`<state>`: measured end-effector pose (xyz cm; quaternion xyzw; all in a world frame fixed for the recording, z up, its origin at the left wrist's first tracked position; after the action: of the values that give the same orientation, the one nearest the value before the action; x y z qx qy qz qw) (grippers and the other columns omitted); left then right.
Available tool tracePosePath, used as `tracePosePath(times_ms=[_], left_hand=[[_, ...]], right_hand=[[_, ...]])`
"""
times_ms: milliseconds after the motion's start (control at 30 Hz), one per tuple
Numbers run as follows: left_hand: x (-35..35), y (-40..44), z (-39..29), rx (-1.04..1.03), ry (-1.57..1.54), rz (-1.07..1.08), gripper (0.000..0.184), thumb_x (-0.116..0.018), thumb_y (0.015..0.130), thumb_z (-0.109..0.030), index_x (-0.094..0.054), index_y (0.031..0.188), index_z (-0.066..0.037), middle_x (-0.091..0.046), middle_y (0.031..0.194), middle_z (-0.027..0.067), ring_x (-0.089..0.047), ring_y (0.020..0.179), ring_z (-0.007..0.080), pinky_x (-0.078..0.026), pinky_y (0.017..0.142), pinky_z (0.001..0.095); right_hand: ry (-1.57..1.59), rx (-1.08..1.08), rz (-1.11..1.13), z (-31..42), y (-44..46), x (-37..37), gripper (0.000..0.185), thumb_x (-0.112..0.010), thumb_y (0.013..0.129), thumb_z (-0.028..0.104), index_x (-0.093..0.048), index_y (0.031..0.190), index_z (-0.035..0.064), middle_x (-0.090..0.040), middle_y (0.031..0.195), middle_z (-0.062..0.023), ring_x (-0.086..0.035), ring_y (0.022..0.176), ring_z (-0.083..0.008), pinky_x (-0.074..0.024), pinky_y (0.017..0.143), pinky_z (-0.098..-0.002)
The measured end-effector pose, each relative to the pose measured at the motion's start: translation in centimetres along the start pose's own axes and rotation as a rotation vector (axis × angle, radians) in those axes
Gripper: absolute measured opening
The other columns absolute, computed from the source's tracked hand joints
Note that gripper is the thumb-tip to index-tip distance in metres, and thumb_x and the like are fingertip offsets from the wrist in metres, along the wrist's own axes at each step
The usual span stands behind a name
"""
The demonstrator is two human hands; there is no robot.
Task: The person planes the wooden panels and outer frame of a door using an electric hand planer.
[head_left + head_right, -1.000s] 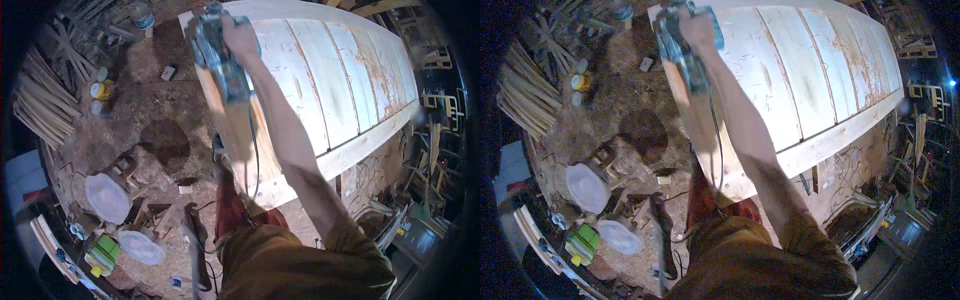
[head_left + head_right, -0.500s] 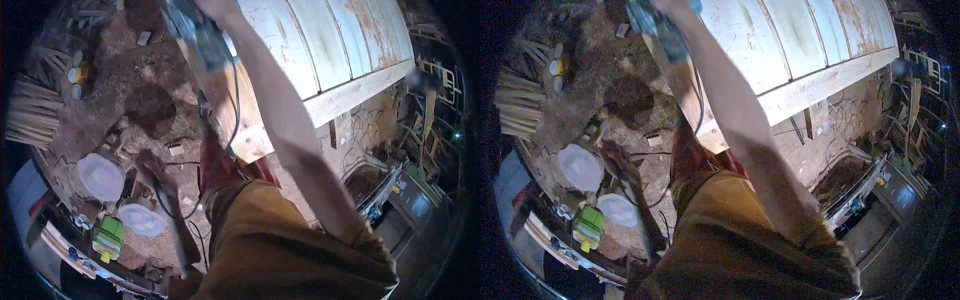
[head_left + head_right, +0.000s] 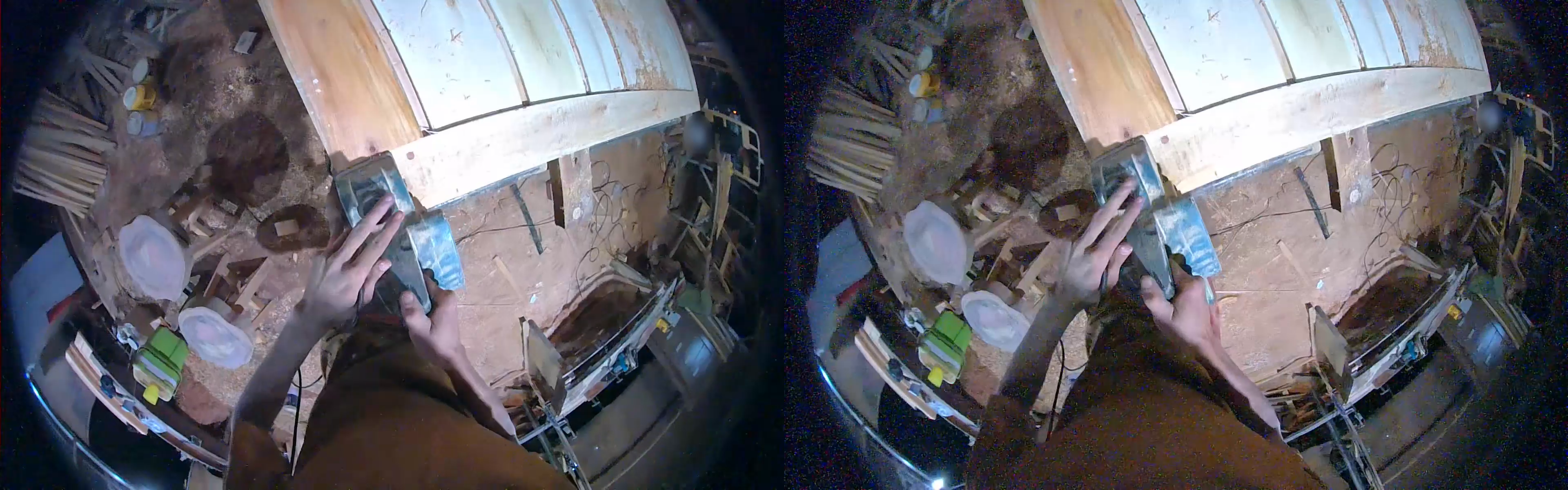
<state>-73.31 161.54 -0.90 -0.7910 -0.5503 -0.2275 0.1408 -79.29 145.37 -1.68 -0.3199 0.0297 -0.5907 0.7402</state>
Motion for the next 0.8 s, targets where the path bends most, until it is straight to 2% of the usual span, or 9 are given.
tracePosePath(times_ms=[67,133,267,467,500,600,667,700,800], left_hand=[[0.4,-1.2,0.1,0.021,-0.045,-0.052,0.054,-0.061,0.093,-0.009,-0.052,0.147,-0.002,-0.043,0.157,0.0180,-0.055,0.133,0.0362,-0.049,0.107,0.0428],[2.5,-2.6,0.5,0.049,0.063,-0.186,0.051,-0.058,0.095,-0.012,-0.055,0.145,-0.003,-0.043,0.156,0.0218,-0.055,0.133,0.0366,-0.050,0.104,0.0442],[6.0,-5.9,2.8,0.133,0.136,-0.317,0.048,-0.048,0.102,-0.024,-0.055,0.145,-0.003,-0.044,0.154,0.0239,-0.060,0.123,0.0350,-0.052,0.095,0.0399],[9.4,-7.2,5.8,0.348,0.237,-0.444,0.050,-0.050,0.100,-0.020,-0.053,0.146,-0.003,-0.051,0.143,0.0227,-0.059,0.096,0.0297,-0.049,0.084,0.0400],[9.5,-7.1,6.5,0.391,0.241,-0.435,0.047,-0.045,0.103,-0.023,-0.054,0.145,-0.004,-0.049,0.146,0.0236,-0.055,0.114,0.0345,-0.048,0.093,0.0432],[10.4,-6.5,7.7,0.488,0.097,-0.450,0.045,-0.043,0.104,-0.023,-0.057,0.142,-0.003,-0.049,0.144,0.0230,-0.055,0.122,0.0367,-0.049,0.094,0.0441],[10.4,-7.3,10.1,0.589,-0.079,-0.549,0.043,-0.045,0.103,-0.021,-0.059,0.140,-0.003,-0.052,0.136,0.0195,-0.058,0.110,0.0334,-0.050,0.087,0.0410],[12.1,-6.1,8.8,0.449,0.216,-0.535,0.040,-0.044,0.103,-0.021,-0.062,0.133,-0.002,-0.057,0.123,0.0176,-0.058,0.103,0.0305,-0.049,0.084,0.0381],[13.4,-6.6,10.5,0.467,0.183,-0.602,0.036,-0.045,0.102,-0.020,-0.065,0.123,0.001,-0.060,0.110,0.0156,-0.057,0.096,0.0278,-0.048,0.082,0.0365]], right_hand=[[0.093,-0.122,0.045,-0.7,0.7,-1.2,0.052,-0.060,0.098,0.036,-0.062,0.125,-0.0087,-0.068,0.100,-0.0106,-0.062,0.094,-0.0182,-0.0510,0.086,-0.0362],[0.152,-0.026,-0.017,0.1,3.0,-1.8,0.044,-0.064,0.094,0.033,-0.067,0.116,-0.0057,-0.072,0.086,-0.0207,-0.070,0.083,-0.0291,-0.0536,0.077,-0.0405],[0.162,0.022,-0.078,2.3,6.7,-1.7,0.043,-0.064,0.095,0.034,-0.068,0.110,-0.0063,-0.071,0.082,-0.0202,-0.068,0.079,-0.0229,-0.0536,0.074,-0.0401],[0.088,0.187,-0.071,9.6,14.7,-2.9,0.044,-0.062,0.099,0.034,-0.069,0.105,-0.0092,-0.072,0.085,-0.0242,-0.072,0.082,-0.0332,-0.0543,0.076,-0.0412],[0.080,0.157,-0.083,10.8,16.6,-3.4,0.046,-0.062,0.099,0.035,-0.069,0.104,-0.0099,-0.072,0.084,-0.0245,-0.072,0.080,-0.0334,-0.0543,0.075,-0.0414],[0.091,0.178,-0.097,16.1,22.6,-5.4,0.052,-0.061,0.099,0.039,-0.068,0.102,-0.0119,-0.072,0.084,-0.0284,-0.074,0.083,-0.0390,-0.0545,0.074,-0.0433],[0.065,0.254,-0.131,19.6,27.3,-6.7,0.054,-0.060,0.100,0.043,-0.068,0.103,-0.0111,-0.073,0.088,-0.0172,-0.067,0.086,-0.0190,-0.0524,0.081,-0.0360],[0.059,0.308,-0.163,21.8,29.5,-7.2,0.055,-0.059,0.100,0.043,-0.068,0.102,-0.0111,-0.073,0.088,-0.0193,-0.069,0.087,-0.0228,-0.0526,0.082,-0.0376],[-0.095,0.394,-0.281,27.0,38.4,-8.7,0.063,-0.057,0.099,0.049,-0.068,0.103,-0.0125,-0.072,0.093,-0.0271,-0.072,0.093,-0.0349,-0.0526,0.086,-0.0422]])
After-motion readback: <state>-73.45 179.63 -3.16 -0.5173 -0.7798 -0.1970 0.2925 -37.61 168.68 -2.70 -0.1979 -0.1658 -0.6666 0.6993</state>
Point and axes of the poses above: each hand's wrist, its own y-axis towards the middle knuckle, its own x-axis out of the back of the hand, z = x × y, the point moved 7 cm from there along y, towards the middle knuckle
